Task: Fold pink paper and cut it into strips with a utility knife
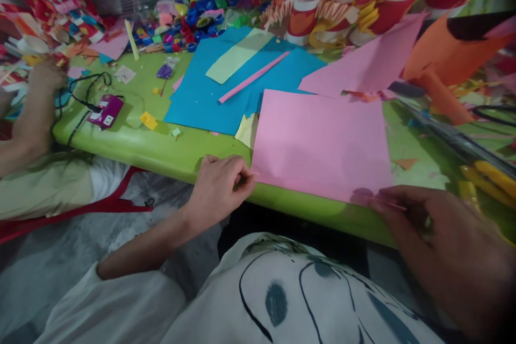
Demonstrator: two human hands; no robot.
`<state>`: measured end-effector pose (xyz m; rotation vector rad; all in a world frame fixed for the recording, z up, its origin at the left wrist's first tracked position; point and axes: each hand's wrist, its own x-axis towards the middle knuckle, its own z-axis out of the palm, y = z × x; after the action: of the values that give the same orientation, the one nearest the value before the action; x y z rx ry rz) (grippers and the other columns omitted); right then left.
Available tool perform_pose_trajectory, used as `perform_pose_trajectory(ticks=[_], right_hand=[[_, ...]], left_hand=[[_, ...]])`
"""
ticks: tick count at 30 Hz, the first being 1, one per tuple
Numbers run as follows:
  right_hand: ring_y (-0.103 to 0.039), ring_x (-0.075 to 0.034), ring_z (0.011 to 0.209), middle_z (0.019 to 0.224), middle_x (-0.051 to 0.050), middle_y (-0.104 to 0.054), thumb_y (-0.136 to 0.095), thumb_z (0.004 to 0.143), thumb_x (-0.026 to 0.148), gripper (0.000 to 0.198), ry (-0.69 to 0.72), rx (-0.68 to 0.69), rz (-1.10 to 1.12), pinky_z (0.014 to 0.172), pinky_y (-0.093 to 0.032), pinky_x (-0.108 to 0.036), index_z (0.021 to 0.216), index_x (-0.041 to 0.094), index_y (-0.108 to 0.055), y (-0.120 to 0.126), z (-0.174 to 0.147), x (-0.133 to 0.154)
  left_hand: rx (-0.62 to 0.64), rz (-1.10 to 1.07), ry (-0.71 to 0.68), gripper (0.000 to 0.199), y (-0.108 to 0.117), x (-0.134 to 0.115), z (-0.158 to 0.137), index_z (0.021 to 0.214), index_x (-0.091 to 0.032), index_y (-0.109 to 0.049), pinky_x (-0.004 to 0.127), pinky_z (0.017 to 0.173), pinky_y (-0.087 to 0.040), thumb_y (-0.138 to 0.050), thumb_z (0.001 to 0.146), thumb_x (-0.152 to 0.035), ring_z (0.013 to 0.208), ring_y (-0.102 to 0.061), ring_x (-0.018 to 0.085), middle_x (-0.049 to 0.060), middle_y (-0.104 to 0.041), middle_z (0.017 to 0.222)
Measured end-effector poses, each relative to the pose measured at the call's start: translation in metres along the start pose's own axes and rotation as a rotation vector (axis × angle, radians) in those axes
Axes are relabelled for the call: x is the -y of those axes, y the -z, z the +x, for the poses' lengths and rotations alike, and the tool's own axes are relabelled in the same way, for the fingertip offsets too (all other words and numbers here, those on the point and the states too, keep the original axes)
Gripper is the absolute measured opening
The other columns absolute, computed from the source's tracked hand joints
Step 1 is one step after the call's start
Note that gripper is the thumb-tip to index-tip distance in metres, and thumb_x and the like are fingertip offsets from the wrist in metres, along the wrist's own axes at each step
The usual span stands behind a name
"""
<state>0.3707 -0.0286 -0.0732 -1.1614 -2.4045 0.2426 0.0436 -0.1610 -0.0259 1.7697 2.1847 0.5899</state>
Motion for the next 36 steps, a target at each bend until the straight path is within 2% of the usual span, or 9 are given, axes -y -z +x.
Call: perform_pose_trajectory(ticks=[7, 10, 13, 18, 21, 23, 27, 32, 36], right_hand=[[-0.064, -0.026, 0.071, 0.082, -0.001, -0.069, -0.060, 0.097, 0.064, 0.038, -0.018, -0.027, 0.004, 0.067, -0.048, -0.043, 0.108, 0.029, -0.068, -0.007, -0.006, -0.012], [-0.066, -0.031, 0.087, 0.090, -0.005, -0.067, -0.054, 0.101, 0.067, 0.041, 0.015, -0.068, -0.053, 0.078, -0.048, -0.049, 0.102, 0.028, -0.067, -0.005, -0.004, -0.003], [-0.061, -0.034, 0.100, 0.099, -0.009, -0.065, -0.048, 0.106, 0.059, 0.039, 0.087, -0.104, -0.136, 0.083, -0.042, -0.050, 0.103, 0.027, -0.070, 0.000, -0.001, 0.013], [-0.050, -0.029, 0.089, 0.103, -0.009, -0.065, -0.050, 0.108, 0.041, 0.030, 0.122, -0.104, -0.206, 0.074, -0.030, -0.043, 0.102, 0.031, -0.078, 0.006, -0.004, 0.023], [-0.052, -0.026, 0.088, 0.103, -0.005, -0.071, -0.049, 0.107, 0.027, 0.029, 0.161, -0.139, -0.193, 0.079, -0.037, -0.043, 0.106, 0.031, -0.077, 0.010, -0.008, 0.022], [-0.055, -0.025, 0.088, 0.103, -0.004, -0.073, -0.050, 0.103, 0.020, 0.029, 0.193, -0.153, -0.211, 0.080, -0.040, -0.042, 0.110, 0.029, -0.077, 0.012, -0.009, 0.023], [-0.058, -0.025, 0.089, 0.102, -0.004, -0.072, -0.051, 0.099, 0.014, 0.030, 0.210, -0.182, -0.234, 0.081, -0.040, -0.042, 0.107, 0.027, -0.077, 0.011, -0.007, 0.028], [-0.062, -0.024, 0.090, 0.105, -0.003, -0.073, -0.053, 0.100, 0.013, 0.027, 0.212, -0.223, -0.222, 0.078, -0.043, -0.040, 0.107, 0.026, -0.076, 0.009, -0.012, 0.024], [-0.064, -0.025, 0.094, 0.111, -0.004, -0.074, -0.052, 0.097, 0.010, 0.033, 0.210, -0.188, -0.236, 0.067, -0.041, -0.036, 0.116, 0.026, -0.074, 0.012, -0.021, 0.019]], left_hand=[[-0.196, -0.061, -0.060, 0.020, -0.014, 0.000, -0.012, 0.120, -0.025, -0.055, 0.039, 0.089, -0.039, -0.061, 0.101, -0.022, 0.092, -0.067, 0.020, 0.000, -0.068, 0.101], [-0.187, -0.052, -0.071, 0.019, -0.017, -0.006, -0.014, 0.119, -0.026, -0.060, 0.041, 0.090, -0.038, -0.058, 0.103, -0.016, 0.105, -0.067, 0.022, 0.003, -0.070, 0.110], [-0.162, 0.019, -0.122, 0.025, -0.016, -0.010, -0.014, 0.106, -0.027, -0.070, 0.042, 0.086, -0.038, -0.056, 0.100, -0.007, 0.103, -0.066, 0.023, 0.004, -0.071, 0.110], [-0.225, 0.219, -0.419, 0.025, -0.016, -0.007, -0.013, 0.094, -0.023, -0.075, 0.042, 0.091, -0.048, -0.060, 0.101, -0.005, 0.102, -0.067, 0.022, 0.005, -0.077, 0.116], [-0.276, 0.324, -0.698, 0.020, -0.019, -0.006, -0.012, 0.097, -0.014, -0.075, 0.039, 0.104, -0.055, -0.058, 0.103, -0.005, 0.108, -0.070, 0.022, 0.010, -0.080, 0.115], [-0.295, 0.387, -0.777, 0.020, -0.022, -0.009, -0.014, 0.098, -0.010, -0.075, 0.036, 0.102, -0.059, -0.056, 0.102, -0.004, 0.105, -0.073, 0.022, 0.013, -0.081, 0.111], [-0.325, 0.531, -0.697, 0.019, -0.028, -0.019, -0.027, 0.111, -0.006, -0.075, 0.036, 0.092, -0.064, -0.059, 0.102, -0.012, 0.102, -0.078, 0.024, 0.017, -0.082, 0.115], [-0.318, 0.691, -0.629, 0.042, -0.040, -0.025, -0.051, 0.143, -0.003, -0.065, 0.046, 0.107, -0.062, -0.061, 0.104, -0.019, 0.123, -0.077, 0.033, 0.021, -0.078, 0.136], [-0.303, 0.805, -0.645, 0.045, -0.050, -0.019, -0.059, 0.147, -0.005, -0.063, 0.053, 0.114, -0.058, -0.061, 0.104, -0.018, 0.129, -0.075, 0.038, 0.022, -0.077, 0.139]])
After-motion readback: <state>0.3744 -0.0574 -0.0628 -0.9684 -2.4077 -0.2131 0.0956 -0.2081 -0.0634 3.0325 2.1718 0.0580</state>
